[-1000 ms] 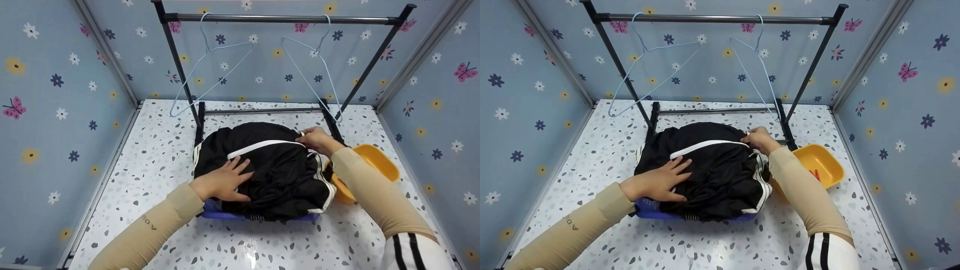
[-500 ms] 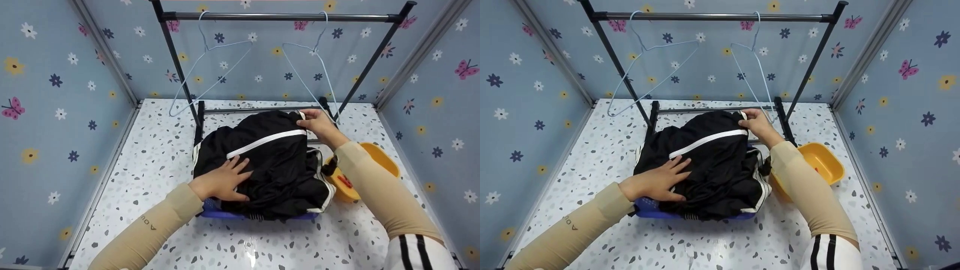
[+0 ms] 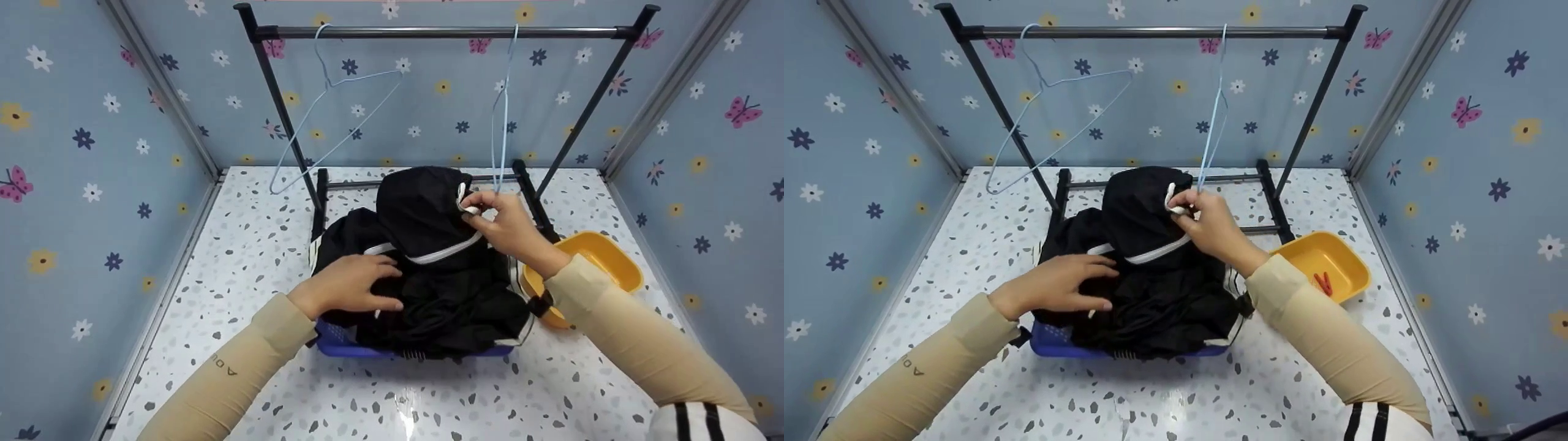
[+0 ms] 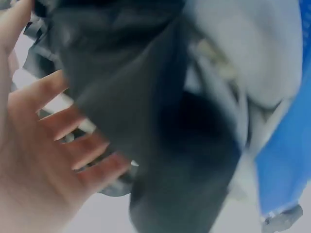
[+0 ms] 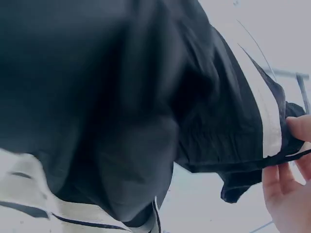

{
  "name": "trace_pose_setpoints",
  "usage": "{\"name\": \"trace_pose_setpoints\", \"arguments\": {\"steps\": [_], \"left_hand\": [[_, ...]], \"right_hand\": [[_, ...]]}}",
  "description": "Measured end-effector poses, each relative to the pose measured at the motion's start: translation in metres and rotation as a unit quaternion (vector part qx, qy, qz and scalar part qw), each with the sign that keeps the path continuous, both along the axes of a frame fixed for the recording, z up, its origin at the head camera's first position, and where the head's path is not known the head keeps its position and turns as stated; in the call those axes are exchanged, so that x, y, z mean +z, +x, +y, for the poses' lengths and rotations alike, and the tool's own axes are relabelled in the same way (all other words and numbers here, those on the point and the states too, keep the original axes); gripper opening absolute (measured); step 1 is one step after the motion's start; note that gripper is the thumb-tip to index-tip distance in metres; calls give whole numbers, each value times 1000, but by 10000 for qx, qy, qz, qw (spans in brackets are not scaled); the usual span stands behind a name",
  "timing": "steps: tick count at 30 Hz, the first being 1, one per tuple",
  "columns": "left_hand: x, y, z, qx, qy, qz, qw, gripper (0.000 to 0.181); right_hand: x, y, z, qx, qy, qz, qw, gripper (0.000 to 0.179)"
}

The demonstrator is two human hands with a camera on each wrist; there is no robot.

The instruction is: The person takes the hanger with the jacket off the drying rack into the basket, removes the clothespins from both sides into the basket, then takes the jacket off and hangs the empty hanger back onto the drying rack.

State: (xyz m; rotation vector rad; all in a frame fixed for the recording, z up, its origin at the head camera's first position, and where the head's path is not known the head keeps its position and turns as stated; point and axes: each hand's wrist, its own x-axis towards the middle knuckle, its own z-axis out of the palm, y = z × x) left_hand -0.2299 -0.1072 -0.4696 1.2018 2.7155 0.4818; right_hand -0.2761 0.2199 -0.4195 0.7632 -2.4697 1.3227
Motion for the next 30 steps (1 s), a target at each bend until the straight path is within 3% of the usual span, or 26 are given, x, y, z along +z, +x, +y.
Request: {"name": "trace_pose_setpoints", "arguments": {"steps": [2, 5, 8, 11, 17, 21, 25, 28, 30], "left_hand": [[4, -4, -1, 133, 536, 640, 9964, 51], [11, -9, 0, 446, 1315, 1286, 9819, 34], [18, -14, 2, 754, 1829, 1417, 9699, 33], [23, -19, 3, 962, 1902, 1278, 9686, 44], [29, -25, 4, 958, 1079, 667, 9873, 70], [24, -24, 7, 596, 273, 162, 9977, 81], [13, -19, 9, 209, -351, -263, 9988, 90], [7, -15, 10, 65, -716, -589, 9957, 95], [5, -12, 11, 27, -939, -763, 9926, 98]], "right_hand": [[-6, 9, -4, 232, 225, 566, 9979, 11], [-13, 20, -8, 600, 440, 1164, 9904, 17], [-16, 29, -11, 1025, 627, 1462, 9819, 23], [-16, 38, -14, 1540, 884, 1531, 9721, 26], [-16, 63, -24, 2330, 1921, 1163, 9462, 22], [-19, 81, -30, 2593, 2830, 759, 9203, 31], [-23, 89, -32, 2820, 3702, 725, 8821, 58], [-25, 91, -31, 2918, 4242, 618, 8551, 57], [-26, 92, -31, 2962, 4483, 388, 8425, 53]]}}
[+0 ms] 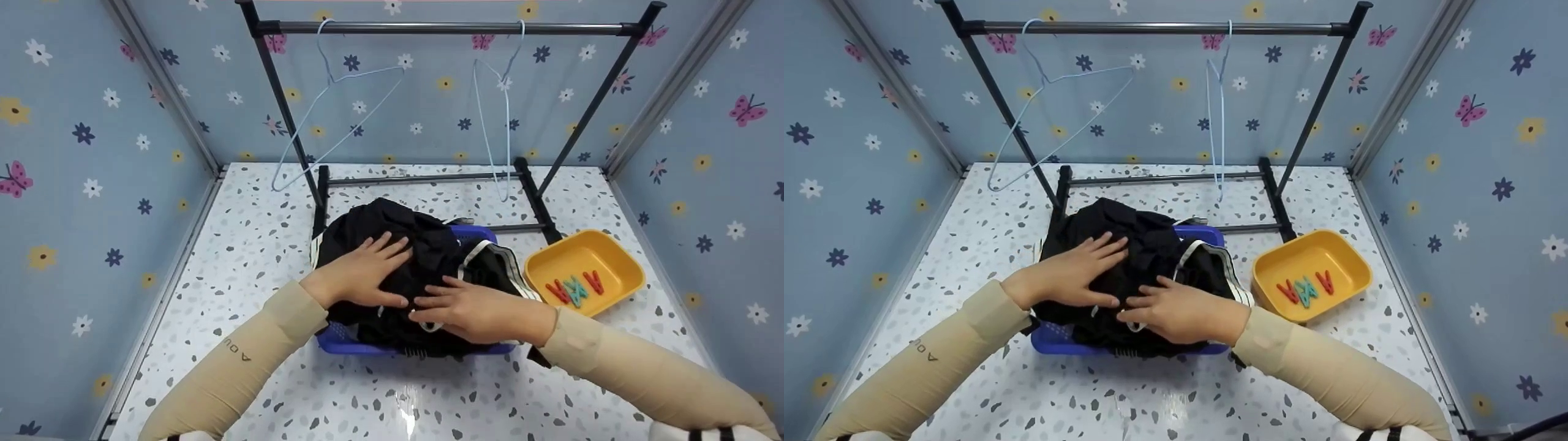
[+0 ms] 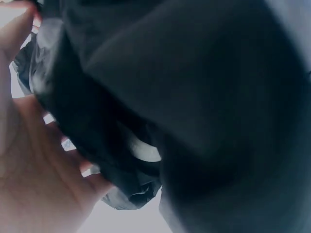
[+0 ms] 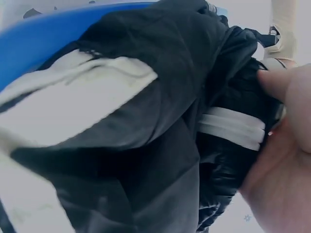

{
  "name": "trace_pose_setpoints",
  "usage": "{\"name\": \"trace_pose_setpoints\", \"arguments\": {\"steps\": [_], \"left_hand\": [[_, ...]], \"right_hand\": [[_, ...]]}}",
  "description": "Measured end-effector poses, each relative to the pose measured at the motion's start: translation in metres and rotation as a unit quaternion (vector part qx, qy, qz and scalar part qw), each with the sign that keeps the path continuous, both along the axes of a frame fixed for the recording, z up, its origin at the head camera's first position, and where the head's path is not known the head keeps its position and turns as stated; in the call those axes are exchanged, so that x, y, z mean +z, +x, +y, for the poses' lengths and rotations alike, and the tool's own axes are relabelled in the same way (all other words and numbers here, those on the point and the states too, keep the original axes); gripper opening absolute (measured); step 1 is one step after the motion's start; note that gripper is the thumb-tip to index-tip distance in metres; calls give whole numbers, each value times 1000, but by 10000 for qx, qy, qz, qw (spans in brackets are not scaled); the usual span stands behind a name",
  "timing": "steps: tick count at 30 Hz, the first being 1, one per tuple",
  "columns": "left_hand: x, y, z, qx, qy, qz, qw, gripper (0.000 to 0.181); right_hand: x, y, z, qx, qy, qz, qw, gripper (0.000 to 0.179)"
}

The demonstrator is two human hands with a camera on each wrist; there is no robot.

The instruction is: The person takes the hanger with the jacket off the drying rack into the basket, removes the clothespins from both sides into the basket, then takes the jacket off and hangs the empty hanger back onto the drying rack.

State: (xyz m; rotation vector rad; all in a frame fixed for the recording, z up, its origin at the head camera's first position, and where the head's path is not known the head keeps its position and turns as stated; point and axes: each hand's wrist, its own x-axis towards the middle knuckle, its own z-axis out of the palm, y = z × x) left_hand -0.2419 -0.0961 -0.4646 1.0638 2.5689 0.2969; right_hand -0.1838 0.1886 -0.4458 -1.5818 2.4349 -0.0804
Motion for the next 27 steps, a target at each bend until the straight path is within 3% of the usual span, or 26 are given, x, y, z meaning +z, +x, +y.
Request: {"name": "trace_pose_setpoints", "arguments": {"steps": [4, 7, 10, 13, 16, 19, 22, 24, 27], "left_hand": [[-3, 4, 4, -49, -411, -219, 9989, 102], [-7, 6, 7, -55, -631, -301, 9975, 102], [-10, 7, 8, -71, -744, -287, 9968, 100], [-12, 8, 8, -81, -727, -244, 9970, 98], [-13, 6, 7, -85, -597, -283, 9978, 100], [-12, 1, 1, -94, -230, -391, 9989, 98], [-10, -8, -11, -4, 413, -304, 9987, 83], [-8, -16, -21, 187, 953, -48, 9953, 67], [-8, -28, -37, 700, 1661, 495, 9824, 49]], "right_hand": [[-1, 2, 0, -95, 440, -412, 9981, 52], [2, 0, -2, -58, 309, -534, 9981, 52], [6, -5, -8, -28, -436, -146, 9989, 42], [9, -10, -15, -339, -1155, 449, 9917, 35], [8, -14, -19, -917, -1056, 552, 9886, 51], [2, -15, -19, -1346, -469, 291, 9894, 76], [-4, -15, -17, -1473, 14, 83, 9891, 87], [-8, -15, -16, -1479, 200, -25, 9888, 89], [-12, -15, -15, -1487, 332, -147, 9882, 88]]}}
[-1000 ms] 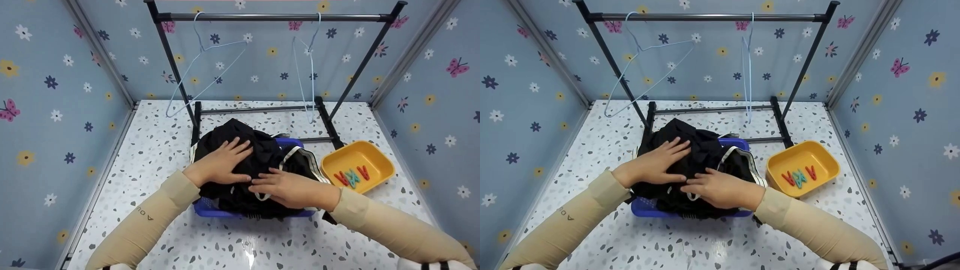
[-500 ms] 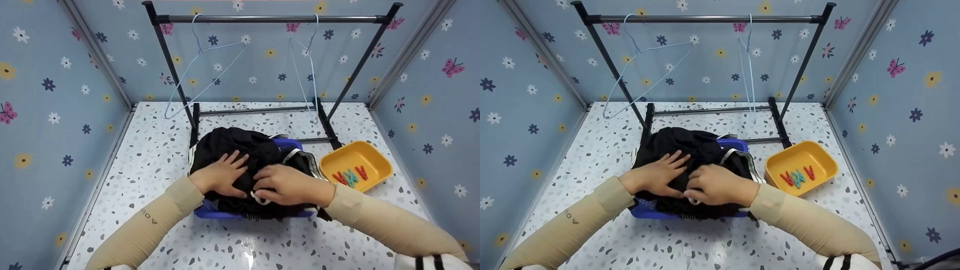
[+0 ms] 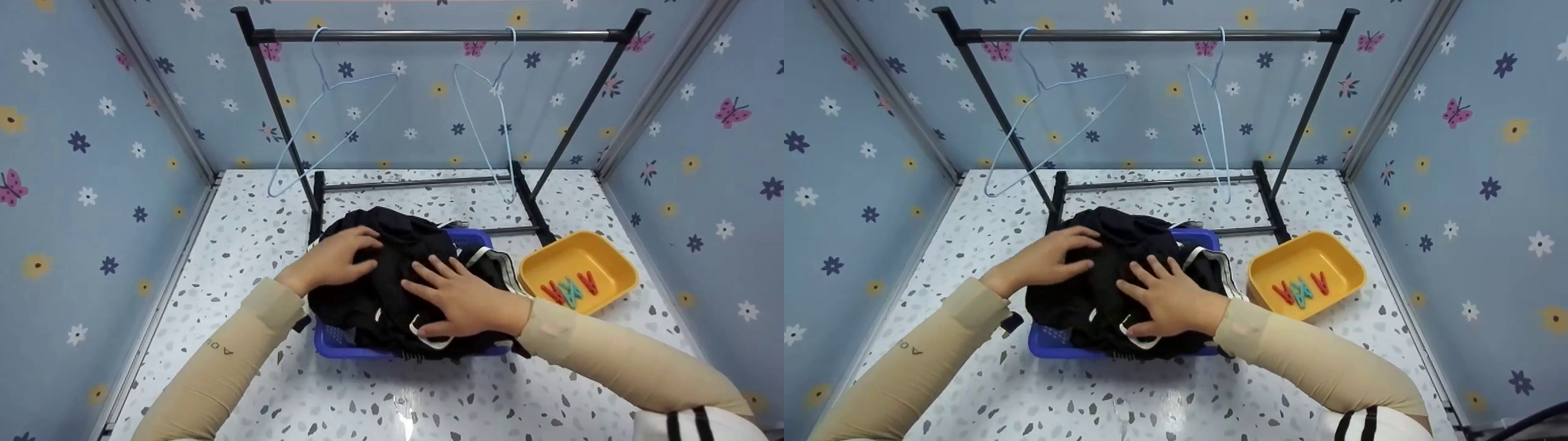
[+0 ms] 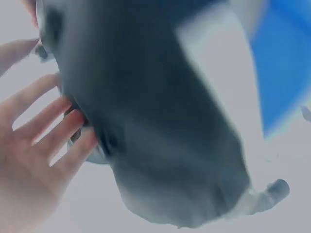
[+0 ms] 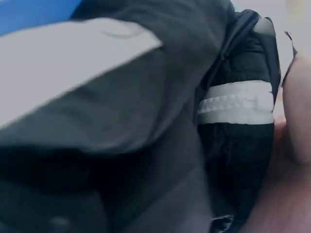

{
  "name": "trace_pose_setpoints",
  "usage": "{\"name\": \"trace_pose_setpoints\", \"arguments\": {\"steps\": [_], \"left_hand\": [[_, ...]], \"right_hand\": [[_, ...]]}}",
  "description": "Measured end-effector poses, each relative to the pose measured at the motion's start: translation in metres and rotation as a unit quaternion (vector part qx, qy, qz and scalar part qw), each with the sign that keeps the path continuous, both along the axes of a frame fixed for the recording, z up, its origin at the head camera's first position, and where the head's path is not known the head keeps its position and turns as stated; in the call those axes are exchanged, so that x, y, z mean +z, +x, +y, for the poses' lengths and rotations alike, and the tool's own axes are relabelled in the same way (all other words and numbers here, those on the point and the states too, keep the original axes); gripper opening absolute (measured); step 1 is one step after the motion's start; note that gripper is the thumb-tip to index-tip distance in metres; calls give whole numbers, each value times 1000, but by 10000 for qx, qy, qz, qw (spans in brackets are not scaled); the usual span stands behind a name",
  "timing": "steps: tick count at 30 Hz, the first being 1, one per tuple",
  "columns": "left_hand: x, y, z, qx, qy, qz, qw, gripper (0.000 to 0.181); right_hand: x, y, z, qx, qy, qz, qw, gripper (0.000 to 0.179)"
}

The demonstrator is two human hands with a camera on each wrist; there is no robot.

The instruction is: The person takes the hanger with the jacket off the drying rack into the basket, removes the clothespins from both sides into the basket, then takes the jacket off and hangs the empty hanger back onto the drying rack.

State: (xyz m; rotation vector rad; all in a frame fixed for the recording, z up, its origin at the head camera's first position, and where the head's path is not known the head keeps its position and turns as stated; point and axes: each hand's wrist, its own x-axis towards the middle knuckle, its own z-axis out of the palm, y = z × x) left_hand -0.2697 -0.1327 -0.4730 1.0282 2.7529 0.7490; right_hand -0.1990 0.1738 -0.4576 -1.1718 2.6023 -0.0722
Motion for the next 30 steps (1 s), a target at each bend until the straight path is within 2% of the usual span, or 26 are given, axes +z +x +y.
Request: {"name": "trace_pose_setpoints", "arguments": {"steps": [2, 4, 6, 8, 11, 12, 13, 15, 16, 18, 19, 20, 21, 22, 23, 24, 25, 27, 28, 29, 30], "left_hand": [[-1, -7, -11, 481, 301, 203, 9982, 45], [-3, -13, -22, 948, 477, 213, 9941, 46], [-6, -19, -33, 1363, 561, -74, 9890, 54], [-11, -27, -44, 1701, 631, -579, 9817, 64], [-35, -49, -63, 1997, 692, -1303, 9687, 76], [-52, -62, -72, 2009, 785, -1367, 9668, 75], [-75, -76, -82, 1939, 1000, -1447, 9651, 77], [-91, -88, -89, 1986, 1094, -1678, 9594, 71], [-93, -90, -88, 2045, 1114, -1823, 9553, 65], [-88, -86, -83, 2235, 1241, -2016, 9455, 54], [-77, -78, -76, 2382, 1232, -2166, 9387, 48], [-59, -68, -68, 2574, 1109, -2249, 9332, 40], [-59, -67, -66, 2628, 1211, -2218, 9312, 36], [-78, -80, -73, 2600, 1417, -2136, 9310, 35], [-92, -88, -78, 2596, 1568, -1951, 9327, 35], [-110, -100, -85, 2553, 1720, -1733, 9355, 34], [-115, -104, -86, 2605, 1773, -1626, 9350, 32], [-111, -103, -84, 2714, 1911, -1415, 9326, 30], [-105, -100, -81, 2769, 1987, -1338, 9306, 30], [-79, -84, -71, 2912, 1962, -1292, 9274, 27], [-61, -73, -63, 2983, 2039, -1326, 9230, 24]], "right_hand": [[-3, -1, 1, 0, 28, -79, 10000, 87], [-7, -1, 1, -16, 22, -109, 9999, 87], [-10, -2, 2, -34, 50, -131, 9999, 87], [-14, -2, 2, -69, 111, -173, 9998, 87], [-19, -3, 1, -98, 247, -254, 9993, 85], [-20, -3, 1, -93, 290, -272, 9992, 85], [-21, -3, 0, -83, 320, -295, 9990, 84], [-23, -4, 0, -58, 372, -320, 9988, 83], [-23, -4, 0, -42, 384, -324, 9987, 83], [-24, -3, 0, -26, 390, -329, 9987, 82], [-24, -3, -1, -24, 385, -329, 9987, 82], [-24, -3, 0, -24, 377, -319, 9988, 82], [-24, -3, 0, -22, 356, -304, 9989, 82], [-25, -3, 0, -20, 350, -288, 9990, 82], [-25, -3, 0, -18, 346, -268, 9990, 82], [-25, -3, 0, -16, 347, -250, 9991, 81], [-26, -3, 0, -12, 339, -227, 9992, 81], [-27, -3, 1, -4, 337, -188, 9993, 82], [-27, -3, 1, -16, 340, -203, 9992, 82], [-27, -3, 1, -27, 339, -215, 9992, 81], [-27, -3, 1, -41, 347, -236, 9991, 82]]}}
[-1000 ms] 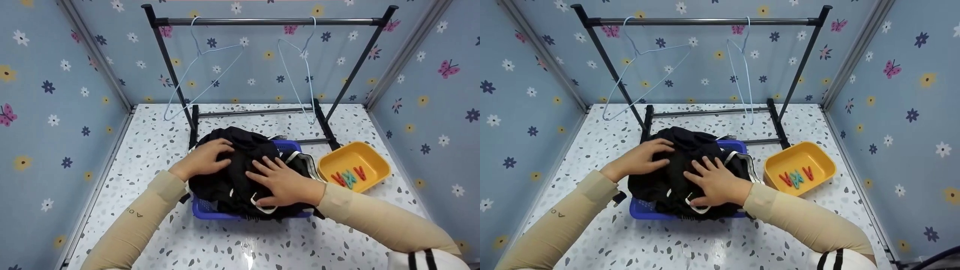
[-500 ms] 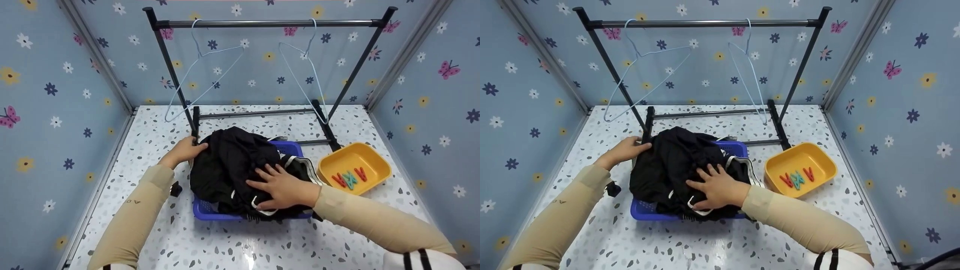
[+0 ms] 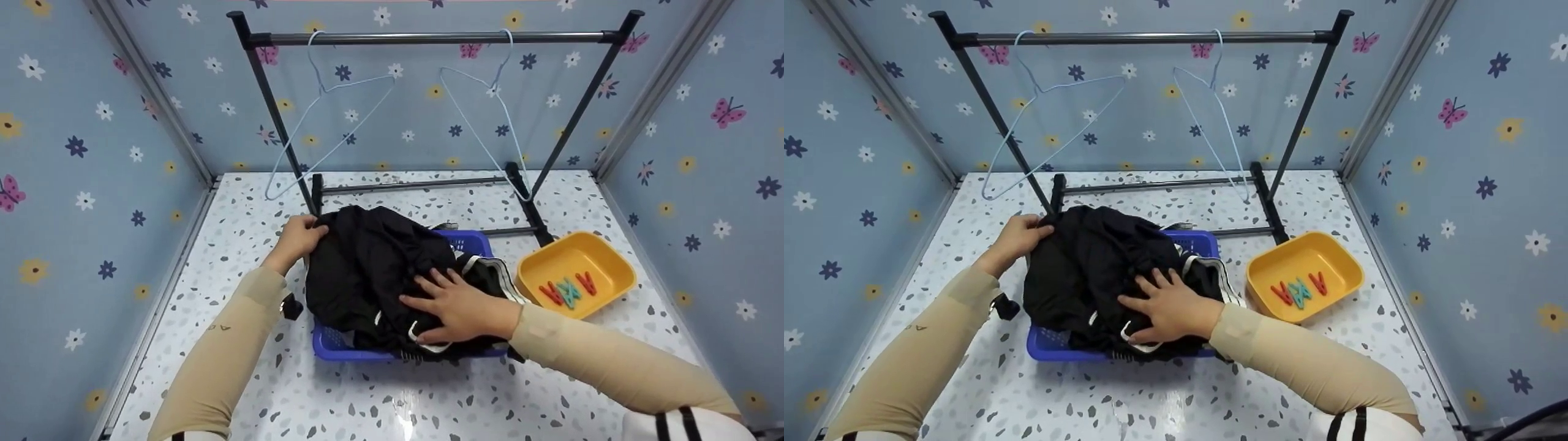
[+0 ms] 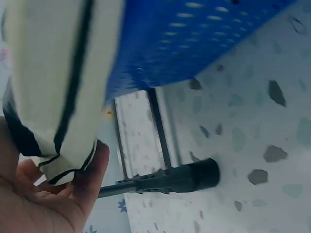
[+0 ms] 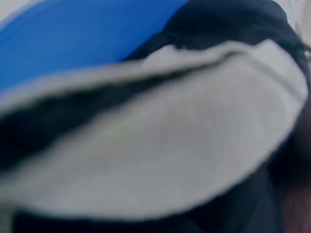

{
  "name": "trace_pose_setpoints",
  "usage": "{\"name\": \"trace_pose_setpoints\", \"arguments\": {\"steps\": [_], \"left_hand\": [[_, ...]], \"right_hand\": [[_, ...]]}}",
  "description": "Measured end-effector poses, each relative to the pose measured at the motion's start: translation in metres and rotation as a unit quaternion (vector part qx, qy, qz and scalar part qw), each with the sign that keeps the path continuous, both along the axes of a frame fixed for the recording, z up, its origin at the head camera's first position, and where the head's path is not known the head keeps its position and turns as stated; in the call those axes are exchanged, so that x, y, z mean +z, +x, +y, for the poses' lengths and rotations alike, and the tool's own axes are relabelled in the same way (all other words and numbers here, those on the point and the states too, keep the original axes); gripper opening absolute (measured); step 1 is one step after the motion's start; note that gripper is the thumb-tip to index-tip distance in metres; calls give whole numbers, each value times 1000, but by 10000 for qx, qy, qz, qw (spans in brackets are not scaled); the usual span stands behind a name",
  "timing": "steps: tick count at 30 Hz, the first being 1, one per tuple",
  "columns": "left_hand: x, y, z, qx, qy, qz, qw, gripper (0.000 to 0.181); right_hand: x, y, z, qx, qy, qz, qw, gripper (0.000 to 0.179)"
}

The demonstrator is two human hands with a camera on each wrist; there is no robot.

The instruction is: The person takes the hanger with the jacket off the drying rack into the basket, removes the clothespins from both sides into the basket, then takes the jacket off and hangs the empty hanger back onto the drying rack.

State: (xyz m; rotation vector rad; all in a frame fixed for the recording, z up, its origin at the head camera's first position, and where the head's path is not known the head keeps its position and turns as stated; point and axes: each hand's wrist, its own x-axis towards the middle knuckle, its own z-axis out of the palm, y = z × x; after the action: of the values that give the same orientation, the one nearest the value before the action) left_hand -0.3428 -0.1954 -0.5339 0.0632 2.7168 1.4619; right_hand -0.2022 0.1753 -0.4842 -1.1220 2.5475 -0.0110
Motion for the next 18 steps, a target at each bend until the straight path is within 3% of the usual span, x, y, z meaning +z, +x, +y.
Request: {"name": "trace_pose_setpoints", "arguments": {"steps": [1, 2, 6, 12, 15, 18], "left_hand": [[22, 14, 9, 67, 89, -34, 9999, 22], [31, 20, 13, 37, 272, 88, 9996, 21], [47, 29, 24, -238, 849, 427, 9952, 19], [70, 49, 51, -925, 1355, 877, 9825, 15], [81, 63, 67, -1393, 1346, 1163, 9741, 14], [86, 79, 83, -2057, 1035, 1315, 9642, 13]], "right_hand": [[0, 0, 0, -3, -6, -2, 10000, 81], [0, 0, 0, -16, 5, -19, 10000, 81], [-1, 0, 0, -25, -2, -13, 10000, 81], [-1, 1, 1, 4, -101, 55, 9999, 80], [-1, 1, 1, -2, -139, 51, 9999, 80], [0, 2, 1, 16, -196, 92, 9998, 79]]}}
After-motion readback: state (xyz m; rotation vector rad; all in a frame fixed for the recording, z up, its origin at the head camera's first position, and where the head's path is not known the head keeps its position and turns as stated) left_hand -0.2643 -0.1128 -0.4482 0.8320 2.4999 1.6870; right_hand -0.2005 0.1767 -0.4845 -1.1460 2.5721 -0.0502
